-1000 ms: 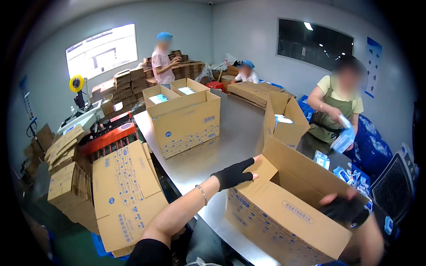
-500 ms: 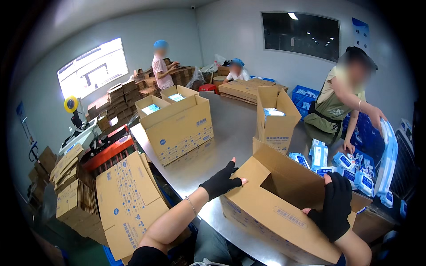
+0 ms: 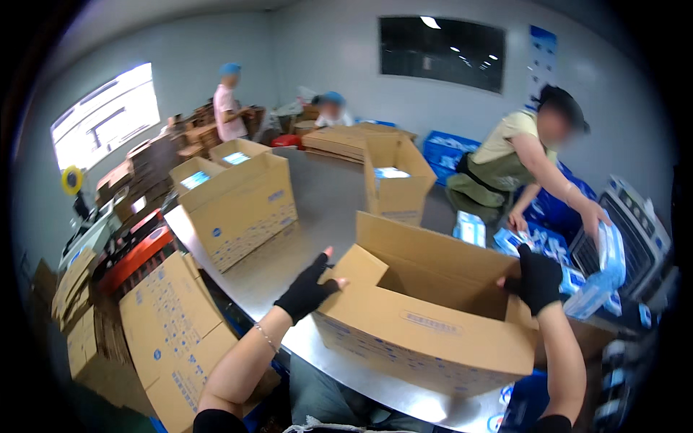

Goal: The person picks up packs of wet wipes from a table and places them into cardboard boxes. The person handles several stacks of wipes, arranges them inside the boxes, and moves the boxes around the workspace.

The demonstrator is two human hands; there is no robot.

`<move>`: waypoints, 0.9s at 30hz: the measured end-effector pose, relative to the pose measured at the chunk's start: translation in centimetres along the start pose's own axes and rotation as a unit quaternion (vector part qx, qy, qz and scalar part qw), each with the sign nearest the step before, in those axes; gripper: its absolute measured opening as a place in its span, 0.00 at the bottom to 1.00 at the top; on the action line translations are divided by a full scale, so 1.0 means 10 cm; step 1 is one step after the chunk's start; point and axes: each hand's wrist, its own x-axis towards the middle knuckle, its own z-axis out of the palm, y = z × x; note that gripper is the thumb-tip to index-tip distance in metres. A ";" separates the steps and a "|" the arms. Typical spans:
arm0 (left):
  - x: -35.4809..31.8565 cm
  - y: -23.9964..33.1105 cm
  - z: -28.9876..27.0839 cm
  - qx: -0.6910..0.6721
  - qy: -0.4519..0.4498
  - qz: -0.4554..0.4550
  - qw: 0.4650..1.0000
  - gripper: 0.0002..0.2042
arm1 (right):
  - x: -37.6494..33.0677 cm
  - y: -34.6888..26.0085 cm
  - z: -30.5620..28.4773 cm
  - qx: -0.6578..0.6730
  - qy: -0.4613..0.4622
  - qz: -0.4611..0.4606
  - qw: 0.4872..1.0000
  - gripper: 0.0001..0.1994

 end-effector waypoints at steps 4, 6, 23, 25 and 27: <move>0.01 -0.20 -0.01 -0.022 -0.002 0.011 1.000 0.37 | -0.17 -0.42 0.20 -0.030 0.070 -0.104 0.992 0.18; 0.02 -0.12 0.01 -0.057 -0.023 -0.033 0.998 0.38 | -0.39 -0.55 0.29 -0.122 -0.033 -0.138 0.982 0.19; 0.40 0.16 0.16 0.386 -0.160 0.273 0.867 0.31 | -1.22 -0.23 -0.03 0.302 0.115 -0.201 0.925 0.22; 0.50 0.13 0.05 0.345 -0.163 0.272 0.884 0.31 | -1.58 -0.22 0.13 0.521 0.233 -0.033 0.820 0.19; 0.47 -0.08 -0.34 0.311 -0.151 0.235 0.909 0.32 | -1.84 -0.49 0.66 0.573 0.379 0.242 0.685 0.18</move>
